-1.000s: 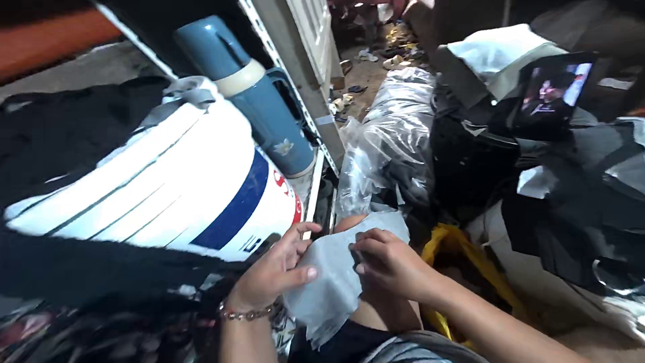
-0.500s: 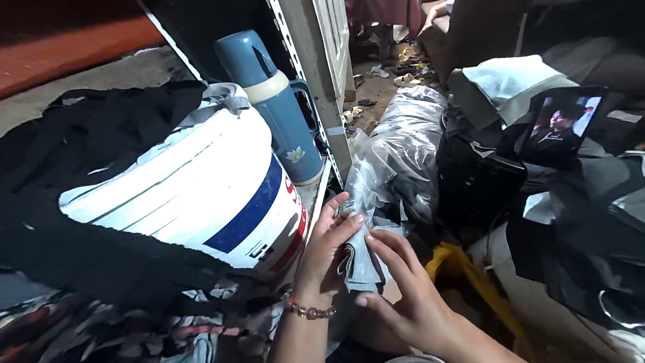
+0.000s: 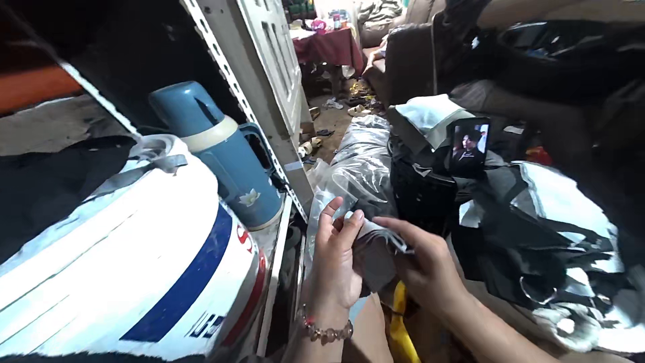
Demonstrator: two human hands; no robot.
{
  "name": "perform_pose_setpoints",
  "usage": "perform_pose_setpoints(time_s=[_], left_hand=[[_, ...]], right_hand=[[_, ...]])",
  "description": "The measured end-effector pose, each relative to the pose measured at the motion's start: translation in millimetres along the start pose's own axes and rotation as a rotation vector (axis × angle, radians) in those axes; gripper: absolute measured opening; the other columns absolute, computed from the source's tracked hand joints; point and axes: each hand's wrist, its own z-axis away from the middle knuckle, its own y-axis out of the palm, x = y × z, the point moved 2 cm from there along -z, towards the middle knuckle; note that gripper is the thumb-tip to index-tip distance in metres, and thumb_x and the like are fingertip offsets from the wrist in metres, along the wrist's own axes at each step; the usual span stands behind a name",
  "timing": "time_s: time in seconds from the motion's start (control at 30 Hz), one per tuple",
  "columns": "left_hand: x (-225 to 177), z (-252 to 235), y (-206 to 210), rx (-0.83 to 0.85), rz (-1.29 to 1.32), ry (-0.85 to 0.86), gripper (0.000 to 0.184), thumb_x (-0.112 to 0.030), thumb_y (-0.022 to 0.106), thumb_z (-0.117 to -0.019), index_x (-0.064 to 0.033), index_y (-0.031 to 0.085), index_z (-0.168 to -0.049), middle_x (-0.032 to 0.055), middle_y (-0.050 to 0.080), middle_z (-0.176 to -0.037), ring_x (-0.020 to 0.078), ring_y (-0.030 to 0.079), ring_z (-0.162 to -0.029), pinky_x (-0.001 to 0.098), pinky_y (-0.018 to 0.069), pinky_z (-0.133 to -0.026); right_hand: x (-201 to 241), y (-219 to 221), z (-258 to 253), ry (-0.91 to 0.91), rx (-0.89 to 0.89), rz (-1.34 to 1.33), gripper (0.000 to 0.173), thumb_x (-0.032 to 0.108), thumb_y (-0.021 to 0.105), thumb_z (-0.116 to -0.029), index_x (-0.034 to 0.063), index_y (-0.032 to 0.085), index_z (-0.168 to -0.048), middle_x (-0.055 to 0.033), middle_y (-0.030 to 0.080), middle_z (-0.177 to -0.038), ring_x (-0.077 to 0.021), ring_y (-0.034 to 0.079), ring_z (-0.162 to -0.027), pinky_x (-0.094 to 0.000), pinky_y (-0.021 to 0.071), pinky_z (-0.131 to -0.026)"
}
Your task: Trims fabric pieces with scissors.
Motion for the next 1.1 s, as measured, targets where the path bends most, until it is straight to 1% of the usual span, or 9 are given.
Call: perform_pose_setpoints(time_s=[0.1,0.2,0.4,0.5,0.57,0.7,0.83,0.93,1.1], left_hand=[[5.2,-0.4,5.3,-0.010,0.157,0.022,0.013,-0.010,0.038,-0.1094,-0.0075,0.049,-0.118,0.0021,0.064,-0.082,0.0088,0.068,-0.067,0.0231,0.0610,-0.063],[23.6,5.9,1.6,0.005,0.168,-0.104,0.045,-0.030,0.029,-0.1128,-0.0130,0.058,-0.084,-0.0029,0.061,-0.066,0.0088,0.065,-0.059,0.0253,0.0598,-0.058],[72.7,-8.1,-18.6,0.550,0.388,-0.719,0.102,-0.075,0.004,-0.0977,0.0045,0.063,-0.124,0.0216,0.072,-0.117,0.0334,0.071,-0.109,0.0432,0.0593,-0.089],[81.6,-34.0,-19.1,0.598,0.409,-0.564,0.075,-0.054,0.017,-0.1079,0.0012,0.066,-0.116,0.0154,0.076,-0.101,0.0253,0.075,-0.093,0.0400,0.0621,-0.083],[76.8,-49.5,-6.4,0.423,0.242,-0.566,0.060,-0.045,0.019,-0.1115,-0.0024,0.061,-0.112,0.0098,0.074,-0.089,0.0171,0.074,-0.080,0.0347,0.0626,-0.071],[51.6,-50.6,23.4,0.258,0.156,-0.703,0.027,-0.018,0.042,-0.1076,0.0009,0.061,-0.107,0.0169,0.071,-0.084,0.0237,0.073,-0.074,0.0382,0.0628,-0.066],[28.1,-50.1,35.3,0.360,-0.023,-0.466,0.021,-0.016,0.048,-0.1071,-0.0028,0.057,-0.121,0.0150,0.072,-0.093,0.0229,0.074,-0.083,0.0387,0.0634,-0.073],[9.5,-46.9,46.2,0.464,-0.153,-0.326,0.022,-0.017,0.049,-0.1075,-0.0065,0.058,-0.125,0.0116,0.072,-0.099,0.0203,0.073,-0.087,0.0378,0.0627,-0.078],[-17.5,-44.3,63.7,0.590,-0.288,-0.135,0.021,-0.018,0.048,-0.1081,-0.0074,0.062,-0.119,0.0064,0.073,-0.099,0.0140,0.072,-0.087,0.0321,0.0614,-0.079]], right_hand=[[-11.7,-24.1,-24.0,0.270,0.026,-0.147,0.019,0.006,0.058,-0.0955,0.0065,0.074,-0.106,0.0033,0.072,-0.087,0.0028,0.064,-0.076,-0.0174,0.0547,-0.070],[-17.9,-38.4,-49.5,0.399,0.090,-0.174,0.023,0.021,0.059,-0.1029,0.0105,0.070,-0.085,0.0067,0.058,-0.066,0.0011,0.050,-0.057,-0.0185,0.0421,-0.053],[3.7,-57.7,-70.5,0.229,0.310,-0.214,0.018,0.011,0.057,-0.1028,0.0025,0.072,-0.099,0.0047,0.064,-0.073,0.0041,0.055,-0.061,-0.0148,0.0471,-0.057],[22.6,-65.0,-49.8,0.039,0.594,-0.239,0.023,0.011,0.058,-0.1014,-0.0033,0.072,-0.113,-0.0026,0.071,-0.084,0.0028,0.061,-0.070,-0.0156,0.0533,-0.066],[33.0,-66.1,-26.7,-0.089,0.754,-0.210,0.025,0.011,0.059,-0.1003,-0.0034,0.072,-0.115,-0.0126,0.075,-0.096,-0.0132,0.071,-0.085,-0.0305,0.0584,-0.080],[30.2,-71.2,16.0,-0.202,0.862,-0.133,0.023,0.018,0.063,-0.0996,0.0030,0.075,-0.112,-0.0142,0.075,-0.111,-0.0311,0.068,-0.115,-0.0497,0.0448,-0.110],[6.6,-95.9,28.0,0.049,0.460,-0.130,0.055,0.056,0.061,-0.0975,0.0039,0.074,-0.112,-0.0081,0.074,-0.115,-0.0150,0.067,-0.114,-0.0352,0.0544,-0.101],[-10.9,-100.7,8.2,0.309,0.051,-0.020,0.030,0.033,0.064,-0.0984,0.0076,0.074,-0.110,0.0022,0.072,-0.102,-0.0031,0.067,-0.091,-0.0245,0.0584,-0.082],[-13.9,-86.0,-33.7,0.532,-0.044,-0.153,0.027,0.016,0.069,-0.0941,0.0027,0.068,-0.117,-0.0050,0.070,-0.104,-0.0108,0.070,-0.091,-0.0290,0.0599,-0.082]])
